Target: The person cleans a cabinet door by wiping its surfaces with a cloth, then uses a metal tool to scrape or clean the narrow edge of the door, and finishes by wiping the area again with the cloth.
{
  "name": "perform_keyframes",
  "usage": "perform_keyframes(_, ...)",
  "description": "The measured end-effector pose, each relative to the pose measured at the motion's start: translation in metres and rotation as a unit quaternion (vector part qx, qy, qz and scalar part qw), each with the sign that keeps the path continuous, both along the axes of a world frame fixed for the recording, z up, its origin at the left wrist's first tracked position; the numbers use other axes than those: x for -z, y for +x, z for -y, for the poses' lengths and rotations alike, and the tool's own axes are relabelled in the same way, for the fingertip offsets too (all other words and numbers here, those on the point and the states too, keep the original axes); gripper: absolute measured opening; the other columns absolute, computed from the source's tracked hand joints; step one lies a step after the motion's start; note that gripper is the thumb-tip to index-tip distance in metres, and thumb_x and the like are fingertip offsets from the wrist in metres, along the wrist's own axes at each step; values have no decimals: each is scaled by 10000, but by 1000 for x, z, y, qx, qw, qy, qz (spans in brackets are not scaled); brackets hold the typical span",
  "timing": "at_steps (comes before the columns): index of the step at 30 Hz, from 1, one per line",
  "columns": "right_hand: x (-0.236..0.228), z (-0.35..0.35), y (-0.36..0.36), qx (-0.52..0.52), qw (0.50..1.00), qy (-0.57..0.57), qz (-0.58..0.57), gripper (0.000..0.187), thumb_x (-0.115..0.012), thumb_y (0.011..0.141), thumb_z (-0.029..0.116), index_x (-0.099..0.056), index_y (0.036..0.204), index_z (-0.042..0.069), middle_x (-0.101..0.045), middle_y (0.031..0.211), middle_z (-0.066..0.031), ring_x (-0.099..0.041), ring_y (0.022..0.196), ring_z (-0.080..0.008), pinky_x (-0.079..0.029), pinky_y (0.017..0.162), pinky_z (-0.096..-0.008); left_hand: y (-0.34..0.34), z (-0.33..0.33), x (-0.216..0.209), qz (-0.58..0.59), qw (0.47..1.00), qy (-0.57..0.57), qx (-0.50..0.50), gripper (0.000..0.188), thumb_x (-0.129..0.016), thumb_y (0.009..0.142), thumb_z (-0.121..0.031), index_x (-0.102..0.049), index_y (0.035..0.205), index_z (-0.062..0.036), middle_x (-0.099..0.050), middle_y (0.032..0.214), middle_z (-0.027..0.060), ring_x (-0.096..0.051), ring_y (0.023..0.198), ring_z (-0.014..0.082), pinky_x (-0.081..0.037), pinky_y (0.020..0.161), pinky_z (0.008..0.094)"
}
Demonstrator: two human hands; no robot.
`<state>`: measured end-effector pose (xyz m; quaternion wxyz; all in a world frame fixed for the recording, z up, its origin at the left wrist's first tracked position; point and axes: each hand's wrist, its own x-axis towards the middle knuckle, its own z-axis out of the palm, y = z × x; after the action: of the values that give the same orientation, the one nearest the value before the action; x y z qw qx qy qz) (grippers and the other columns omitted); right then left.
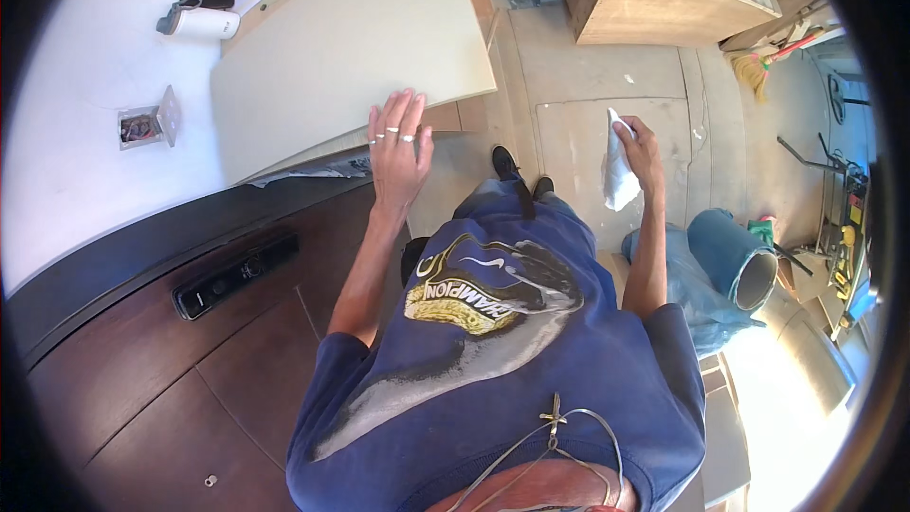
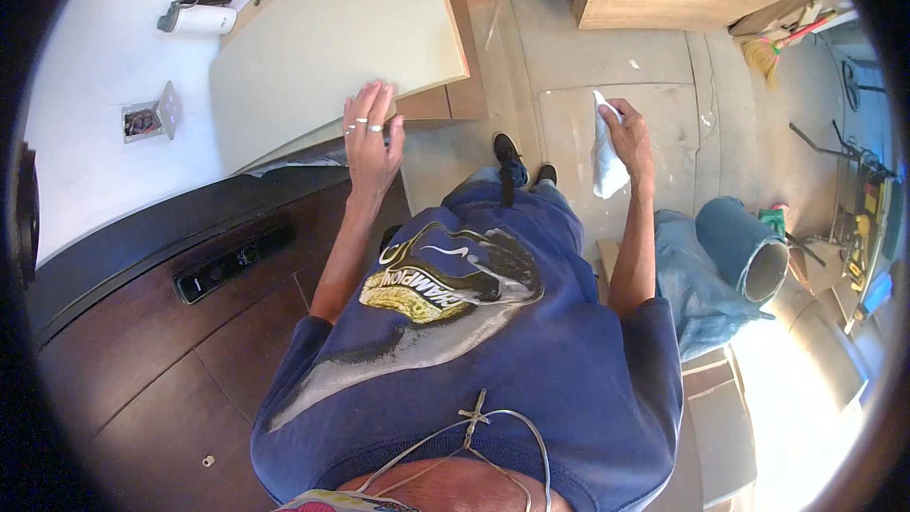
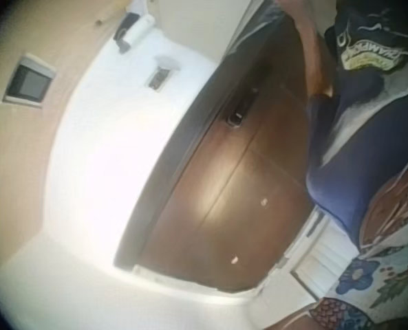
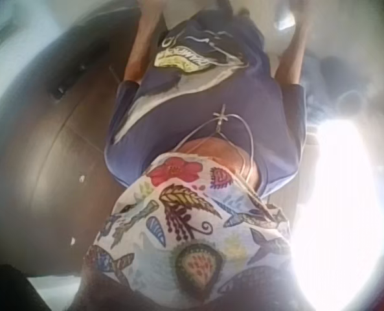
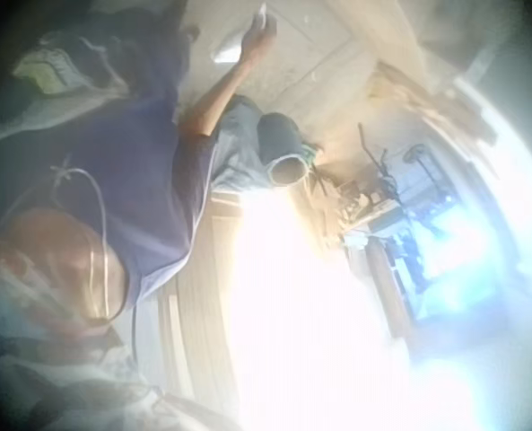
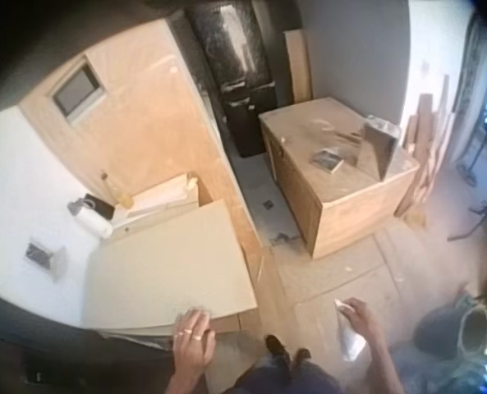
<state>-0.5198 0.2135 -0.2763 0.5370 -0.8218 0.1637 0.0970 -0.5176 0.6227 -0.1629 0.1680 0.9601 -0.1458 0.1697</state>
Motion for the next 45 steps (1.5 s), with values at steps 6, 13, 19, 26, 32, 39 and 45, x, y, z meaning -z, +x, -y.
perform_keyframes(6, -13, -38, 18, -24, 1000, 7, -14, 335, -664, 976, 296, -684, 1108, -11, -677, 829, -73, -597, 762, -139, -486, 700, -318, -13, -28, 16, -19, 998, 26, 57, 532, -671, 859, -27, -592, 1375, -127, -521, 1460, 86, -476, 1381, 267, -327, 1172, 541)
perform_keyframes(13, -8, -38, -3, -7, 998, -17, -52, 299, -646, 993, 277, -690, 1108, 5, -660, 817, -44, -585, 748, -120, -469, 676, -287, -5, -56, 24, 44, 995, -83, -33, 521, -679, 848, -17, -615, 1349, -143, -538, 1405, 48, -510, 1316, 250, -343, 1162, 531)
perform_keyframes(19, -8, -51, 25, -54, 998, -44, -9, 282, -643, 996, 270, -697, 1118, 21, -660, 830, -36, -590, 756, -119, -478, 679, -283, -8, -52, 23, 14, 999, -3, -33, 492, -708, 851, -90, -644, 1328, -194, -561, 1366, 12, -499, 1305, 241, -272, 1195, 541)
perform_keyframes(26, -36, -83, 75, -72, 996, -41, -14, 304, -642, 994, 284, -683, 1134, 17, -679, 850, -49, -606, 767, -109, -506, 685, -301, -1, -56, 29, 32, 999, -37, -3, 449, -707, 846, -100, -677, 1279, -216, -594, 1309, 27, -516, 1271, 269, -308, 1158, 562)
perform_keyframes(32, -59, -73, 86, 66, 942, 327, -25, 300, -641, 1011, 319, -641, 1209, 92, -695, 999, 27, -654, 884, -84, -537, 746, -261, -4, -51, 20, 37, 999, -21, -15, 481, -687, 823, -54, -684, 1273, -223, -576, 1267, 33, -510, 1251, 263, -309, 1157, 558)
perform_keyframes(39, -84, -36, 119, 81, 847, 521, 62, 449, -573, 1036, 367, -509, 1377, 83, -616, 1287, -26, -592, 1207, -159, -477, 1079, -392, 4, -46, 31, 52, 998, -37, -11, 477, -639, 793, 11, -708, 1211, -209, -571, 1247, 45, -510, 1239, 278, -309, 1157, 568)
perform_keyframes(45, -48, 19, 197, 99, 887, 449, 34, 345, -622, 1016, 343, -576, 1263, 106, -670, 1130, 0, -649, 1043, -129, -544, 924, -352, 7, -35, 33, 55, 998, -25, -31, 491, -594, 740, 40, -704, 1159, -192, -560, 1273, 62, -503, 1245, 299, -325, 1149, 577)
